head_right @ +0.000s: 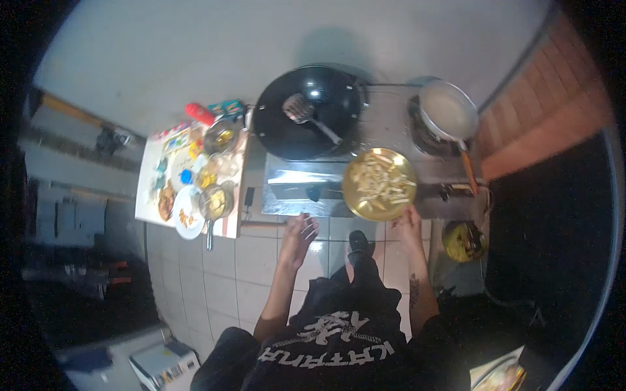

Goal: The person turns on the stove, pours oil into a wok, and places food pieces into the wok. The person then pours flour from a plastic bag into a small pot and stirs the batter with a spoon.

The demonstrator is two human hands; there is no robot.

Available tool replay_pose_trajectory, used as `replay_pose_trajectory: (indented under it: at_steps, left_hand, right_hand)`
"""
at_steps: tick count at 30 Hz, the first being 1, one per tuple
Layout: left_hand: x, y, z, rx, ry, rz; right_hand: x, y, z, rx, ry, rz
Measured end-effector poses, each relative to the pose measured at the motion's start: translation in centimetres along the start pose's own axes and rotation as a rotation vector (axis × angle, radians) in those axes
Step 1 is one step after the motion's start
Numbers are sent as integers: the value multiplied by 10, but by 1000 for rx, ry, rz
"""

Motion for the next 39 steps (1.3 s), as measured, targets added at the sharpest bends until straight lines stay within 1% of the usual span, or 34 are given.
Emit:
replay_pose_trajectory:
  at_steps: [1, 2, 3, 4, 6, 7, 9, 10, 13, 16, 18, 20, 21, 23, 24, 26, 27, 28, 31, 32, 34, 35, 38, 39]
  left_hand:
    - [2, -7, -6, 23, -15, 1]
    - [4, -3, -10, 62, -43, -48]
    - [4, -6, -13, 35, -74, -10]
    - [4, -9, -17, 5, -106, 28]
    - [8, -2, -30, 50, -159, -35]
    - [9, 1, -35, 43, -171, -45]
    - [11, 13, -42, 57, -197, -80]
    - [12, 18, -46, 75, -217, -95]
    - [18, 35, -52, 151, -258, -186]
    - [16, 50, -49, 285, -257, -183]
    - [23, 52, -52, 313, -265, -208]
    - [26, 58, -51, 342, -269, -232]
    - [27, 63, -49, 345, -266, -250]
    - [27, 71, -51, 357, -273, -267]
    - [29, 76, -52, 367, -280, -284]
    - [31, 85, -55, 385, -295, -304]
    - [32, 91, -57, 381, -304, -312]
    - [32, 97, -60, 376, -313, -320]
    - [29, 118, -69, 360, -343, -265]
    - [28, 124, -74, 366, -341, -266]
    - [30, 144, -89, 345, -355, -346]
    - [27, 155, -96, 351, -363, -324]
    - [26, 189, -129, 298, -380, -353]
    - [24, 203, -141, 262, -388, -403]
  right_hand:
    - [-11, -4, 0, 5, -23, 55]
    - [-18, -2, 5, -63, -15, 25]
    - [-26, 1, 9, -125, -9, -3]
    - [-33, -2, 9, -105, -37, 60]
    - [-44, 7, 5, -189, -66, -42]
    - [-48, 5, 2, -179, -82, 1]
    - [-57, 6, 0, -214, -31, 59]
    - [-61, 3, 0, -207, -37, 89]
    - [-63, -8, 4, -184, -56, 10]
    - [-54, -22, 4, -120, -81, 30]
    - [-46, -29, 0, -105, -92, 48]
    - [-30, -44, -9, -147, -252, 102]
    - [-26, -49, -12, -142, -252, 112]
    - [-15, -78, -22, -98, -308, 332]
    - [-13, -86, -25, -92, -310, 340]
    - [-2, -120, -32, 144, -361, 540]
    - [-3, -130, -42, 238, -367, 599]
    - [-2, -145, -40, 243, -367, 608]
    - [4, -202, -46, 338, -320, 842]
    - [2, -217, -48, 344, -323, 843]
    - [7, -252, -51, 385, -277, 937]
    - [10, -269, -51, 362, -282, 949]
    - [11, -311, -60, 357, -293, 932]
    - [10, -323, -66, 362, -276, 918]
Point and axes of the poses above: each hand's wrist, its own x-axis away from the middle knuckle, its own y-axis out of the back of the hand, z = x × y, the point moved 8 cm from there along -x, towards the middle knuckle, and after that the axes turned 8 degrees about y, right-handed, at the moved point
